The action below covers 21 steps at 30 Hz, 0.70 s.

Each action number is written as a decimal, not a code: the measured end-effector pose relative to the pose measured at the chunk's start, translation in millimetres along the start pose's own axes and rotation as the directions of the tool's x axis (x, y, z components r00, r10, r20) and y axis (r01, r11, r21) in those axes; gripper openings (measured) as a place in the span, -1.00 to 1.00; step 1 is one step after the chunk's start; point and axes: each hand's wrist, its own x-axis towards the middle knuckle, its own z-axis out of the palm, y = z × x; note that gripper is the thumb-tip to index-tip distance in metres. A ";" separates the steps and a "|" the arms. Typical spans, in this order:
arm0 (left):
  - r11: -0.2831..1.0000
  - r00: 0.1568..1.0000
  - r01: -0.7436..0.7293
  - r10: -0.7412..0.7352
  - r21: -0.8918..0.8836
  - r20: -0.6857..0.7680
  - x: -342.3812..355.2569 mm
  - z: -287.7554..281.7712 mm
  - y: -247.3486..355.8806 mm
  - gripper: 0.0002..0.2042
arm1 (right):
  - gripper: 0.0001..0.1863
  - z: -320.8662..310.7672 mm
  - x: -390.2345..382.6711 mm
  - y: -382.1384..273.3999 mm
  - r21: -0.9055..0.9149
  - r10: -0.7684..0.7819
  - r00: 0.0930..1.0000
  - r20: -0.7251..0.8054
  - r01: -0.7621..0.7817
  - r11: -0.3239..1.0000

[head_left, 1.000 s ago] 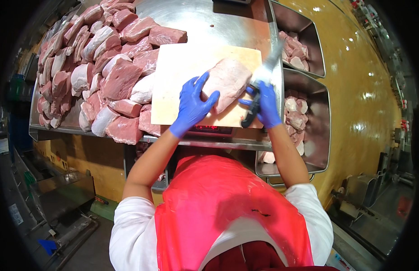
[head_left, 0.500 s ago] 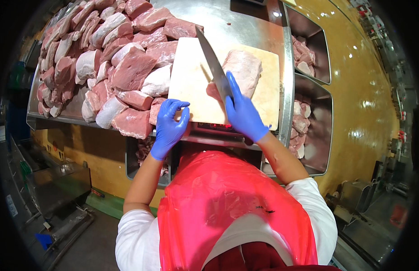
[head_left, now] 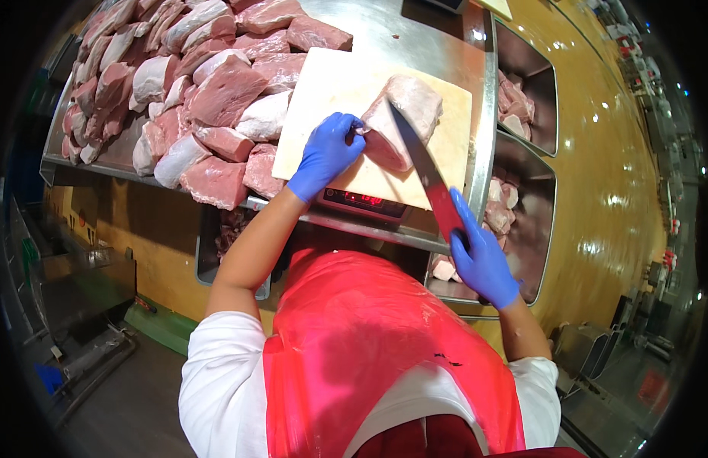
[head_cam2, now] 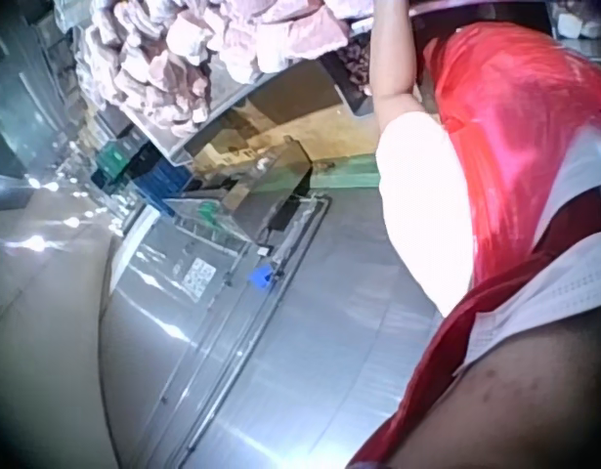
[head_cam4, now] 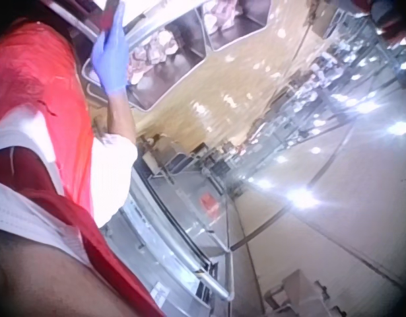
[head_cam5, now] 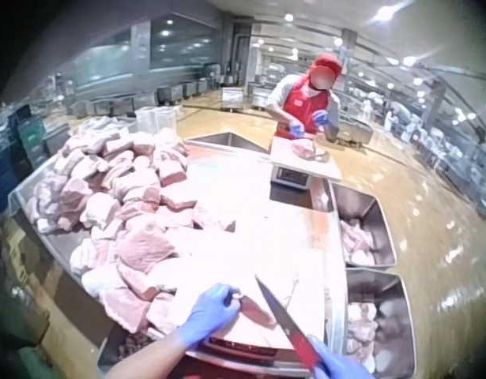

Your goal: The person cuts large pieces of raw meat into smaller portions using a knife on a cutting board. They trim fat and separate lean meat, placing the cut pieces into metal trays. The person handles the meat with gloved hands and uses a knife for all cutting actions.

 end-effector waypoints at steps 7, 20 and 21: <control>0.990 0.999 0.028 -0.030 -0.138 -0.015 0.3 10.6 -4.5 -0.86 | -0.29 67.0 178.0 -26.6 0.003 -0.265 0.937 -0.228 0.273 0.962; 0.989 0.987 -0.005 -0.019 -0.149 -0.162 -16.6 5.4 0.4 -0.78 | -0.05 39.6 132.3 -11.2 -0.472 -0.239 0.951 0.195 0.304 0.827; 0.990 0.985 0.001 -0.025 -0.140 -0.171 -17.1 2.2 -1.5 -0.79 | -0.04 41.4 139.4 -9.4 -0.473 -0.280 0.943 0.181 0.333 0.816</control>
